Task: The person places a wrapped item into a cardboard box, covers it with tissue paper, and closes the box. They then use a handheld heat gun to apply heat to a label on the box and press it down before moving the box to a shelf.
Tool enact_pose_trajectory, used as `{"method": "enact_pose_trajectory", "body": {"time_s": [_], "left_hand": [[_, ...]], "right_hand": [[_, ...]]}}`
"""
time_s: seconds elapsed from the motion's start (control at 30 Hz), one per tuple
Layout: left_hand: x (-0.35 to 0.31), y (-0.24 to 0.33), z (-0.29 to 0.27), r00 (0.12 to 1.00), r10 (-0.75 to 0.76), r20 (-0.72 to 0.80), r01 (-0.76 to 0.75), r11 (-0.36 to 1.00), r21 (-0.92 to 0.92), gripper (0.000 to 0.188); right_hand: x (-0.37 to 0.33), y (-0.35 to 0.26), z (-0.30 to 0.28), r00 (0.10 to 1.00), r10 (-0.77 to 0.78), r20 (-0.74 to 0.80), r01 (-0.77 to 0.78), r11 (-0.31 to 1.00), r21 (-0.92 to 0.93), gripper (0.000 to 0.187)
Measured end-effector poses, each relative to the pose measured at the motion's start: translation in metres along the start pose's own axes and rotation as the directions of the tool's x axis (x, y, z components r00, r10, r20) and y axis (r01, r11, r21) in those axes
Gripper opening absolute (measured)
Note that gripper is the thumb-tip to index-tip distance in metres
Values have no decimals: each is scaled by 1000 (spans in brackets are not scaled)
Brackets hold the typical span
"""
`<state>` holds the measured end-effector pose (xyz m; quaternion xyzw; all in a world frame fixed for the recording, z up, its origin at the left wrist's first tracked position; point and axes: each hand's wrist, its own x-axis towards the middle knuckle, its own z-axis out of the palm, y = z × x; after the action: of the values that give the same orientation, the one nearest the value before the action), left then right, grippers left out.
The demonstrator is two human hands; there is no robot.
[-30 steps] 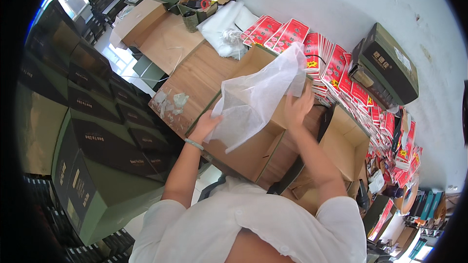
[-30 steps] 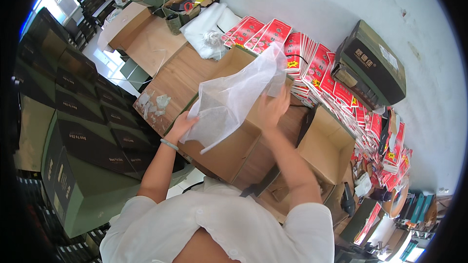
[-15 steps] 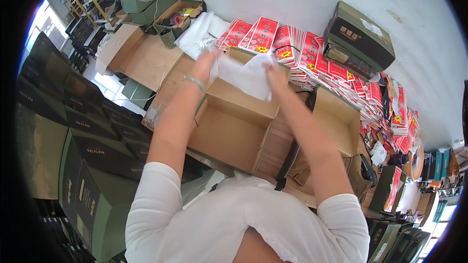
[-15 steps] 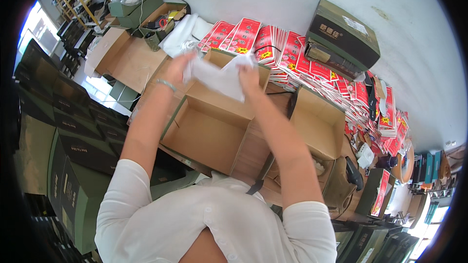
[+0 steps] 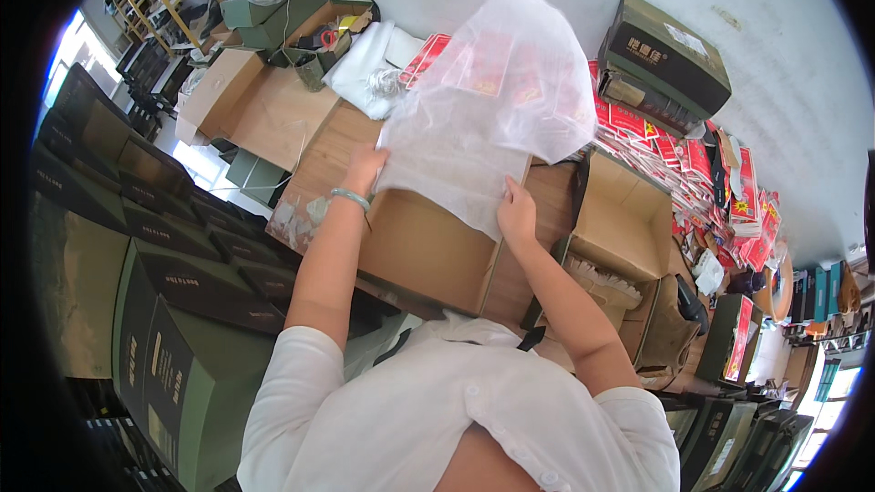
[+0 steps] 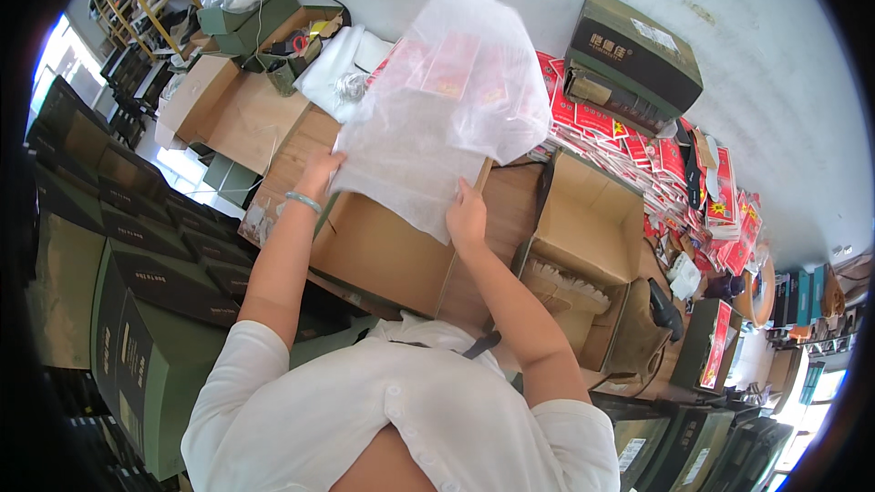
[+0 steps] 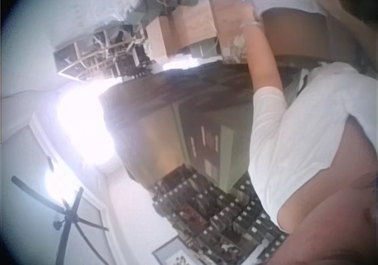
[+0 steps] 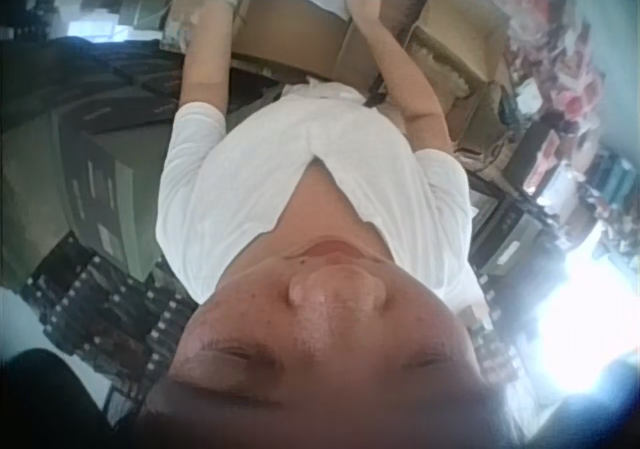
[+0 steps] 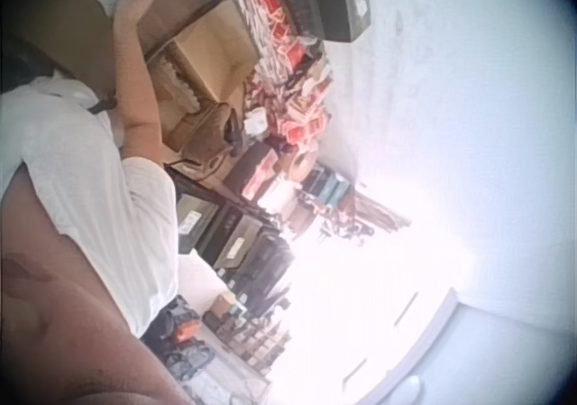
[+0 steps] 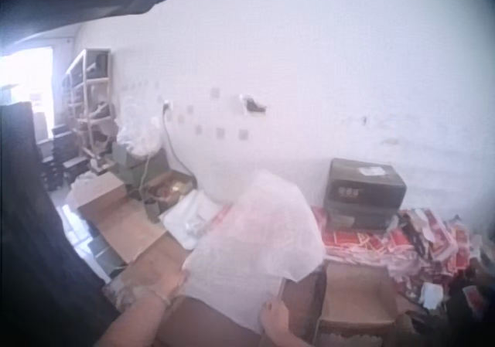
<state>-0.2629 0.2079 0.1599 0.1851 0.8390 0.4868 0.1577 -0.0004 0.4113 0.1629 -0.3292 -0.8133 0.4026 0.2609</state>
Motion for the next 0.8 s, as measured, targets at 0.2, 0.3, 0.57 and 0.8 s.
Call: {"method": "enact_pose_trajectory", "body": {"time_s": [0.2,0.3,0.57,0.8], "left_hand": [[-54,-21,16,998,-46,-44,62,850,524,35],[-64,-111,19,983,-181,34,159,928,338,31],[-132,-106,120,967,-168,189,167,986,24,30],[-173,-67,108,962,109,-251,-62,980,187,30]], "right_hand": [[-49,57,36,941,183,284,-93,948,-304,53],[-64,42,37,853,279,441,-60,892,-448,60],[-90,94,-25,772,525,357,-189,727,-660,74],[-90,88,-57,871,298,391,-58,852,-520,85]]}}
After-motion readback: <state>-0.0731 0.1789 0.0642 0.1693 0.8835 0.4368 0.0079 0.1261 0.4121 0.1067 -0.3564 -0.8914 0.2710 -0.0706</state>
